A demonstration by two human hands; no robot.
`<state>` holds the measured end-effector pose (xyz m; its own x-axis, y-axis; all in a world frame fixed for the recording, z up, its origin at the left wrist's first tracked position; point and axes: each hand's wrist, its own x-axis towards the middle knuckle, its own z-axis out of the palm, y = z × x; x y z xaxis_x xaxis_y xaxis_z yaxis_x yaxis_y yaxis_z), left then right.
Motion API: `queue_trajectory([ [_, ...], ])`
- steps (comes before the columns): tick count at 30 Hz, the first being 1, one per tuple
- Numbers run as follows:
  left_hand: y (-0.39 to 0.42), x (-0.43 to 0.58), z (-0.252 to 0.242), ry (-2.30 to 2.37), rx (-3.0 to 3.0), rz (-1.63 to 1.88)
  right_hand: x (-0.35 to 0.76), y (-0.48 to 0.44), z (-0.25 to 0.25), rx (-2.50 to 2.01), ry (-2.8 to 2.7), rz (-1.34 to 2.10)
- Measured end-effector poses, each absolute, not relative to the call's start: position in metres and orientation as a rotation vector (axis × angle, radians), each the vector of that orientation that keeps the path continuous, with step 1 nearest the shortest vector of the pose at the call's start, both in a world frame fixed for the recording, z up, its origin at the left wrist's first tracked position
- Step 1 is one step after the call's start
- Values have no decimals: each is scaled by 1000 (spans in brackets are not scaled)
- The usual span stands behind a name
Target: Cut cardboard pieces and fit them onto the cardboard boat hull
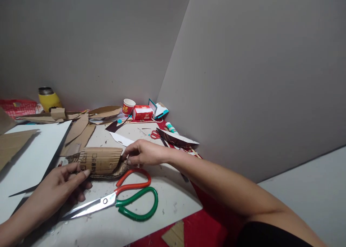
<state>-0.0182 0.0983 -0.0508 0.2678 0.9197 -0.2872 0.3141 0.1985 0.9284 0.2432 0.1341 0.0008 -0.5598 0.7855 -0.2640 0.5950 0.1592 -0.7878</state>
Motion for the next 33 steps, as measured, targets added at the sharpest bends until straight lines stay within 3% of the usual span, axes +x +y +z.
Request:
queue_trajectory([
  [8, 99, -19, -50, 1284, 1331, 694, 247, 129, -22, -1283, -1734, 1732],
  [18, 103, -27, -42, 1100, 1082, 751, 235, 113, -20, -1038, -1949, 1395],
  [26, 100, -29, -40, 1084, 1095, 667, 224, 94, -21, -1009, -1768, 1744],
  [33, 99, -24, -38, 1143, 1185, 627, 216, 77, -50, -918, -1611, 1704],
])
